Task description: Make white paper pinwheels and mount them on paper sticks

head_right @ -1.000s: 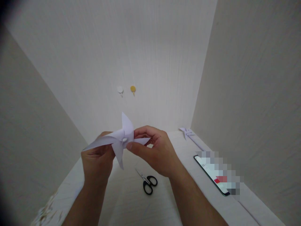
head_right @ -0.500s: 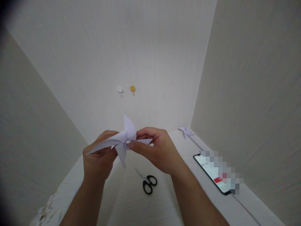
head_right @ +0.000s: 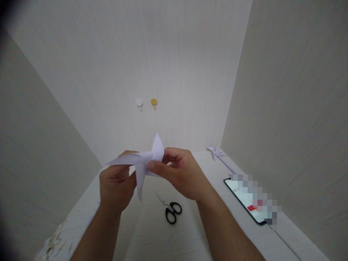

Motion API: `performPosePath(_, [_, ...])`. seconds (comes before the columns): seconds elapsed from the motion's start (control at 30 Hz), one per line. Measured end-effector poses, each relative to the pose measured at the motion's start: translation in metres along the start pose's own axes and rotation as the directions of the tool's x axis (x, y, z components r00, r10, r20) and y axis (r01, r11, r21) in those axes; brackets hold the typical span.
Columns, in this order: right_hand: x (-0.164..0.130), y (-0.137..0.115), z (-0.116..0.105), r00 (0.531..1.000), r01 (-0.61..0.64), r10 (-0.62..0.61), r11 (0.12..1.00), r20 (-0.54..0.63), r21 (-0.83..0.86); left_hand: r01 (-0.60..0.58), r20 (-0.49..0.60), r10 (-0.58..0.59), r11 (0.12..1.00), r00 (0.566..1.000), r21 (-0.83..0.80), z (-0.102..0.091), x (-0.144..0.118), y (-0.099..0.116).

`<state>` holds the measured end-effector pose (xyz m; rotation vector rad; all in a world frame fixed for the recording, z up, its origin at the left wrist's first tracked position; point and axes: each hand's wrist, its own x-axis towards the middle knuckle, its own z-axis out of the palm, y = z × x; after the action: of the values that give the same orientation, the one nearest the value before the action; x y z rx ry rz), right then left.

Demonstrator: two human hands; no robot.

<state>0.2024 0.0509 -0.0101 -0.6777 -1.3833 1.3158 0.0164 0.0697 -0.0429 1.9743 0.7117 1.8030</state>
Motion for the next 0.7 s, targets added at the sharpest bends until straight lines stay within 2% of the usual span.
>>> performPosePath(0.1, [0.0,0.001,-0.001,1.0,-0.008,0.008,1.0,0.001,-0.007,-0.011,0.029,0.011,1.0,1.0,0.022,0.0,0.001,0.005])
performPosePath(0.3, [0.002,0.005,-0.005,1.0,0.008,-0.008,1.0,0.028,-0.006,-0.121,0.077,0.115,0.99,0.99,0.079,-0.002,0.003,0.01])
performPosePath(0.7, [0.005,0.002,-0.004,1.0,-0.019,0.019,1.0,-0.012,-0.001,-0.114,0.1,0.11,0.993,0.989,0.039,-0.001,0.003,0.012])
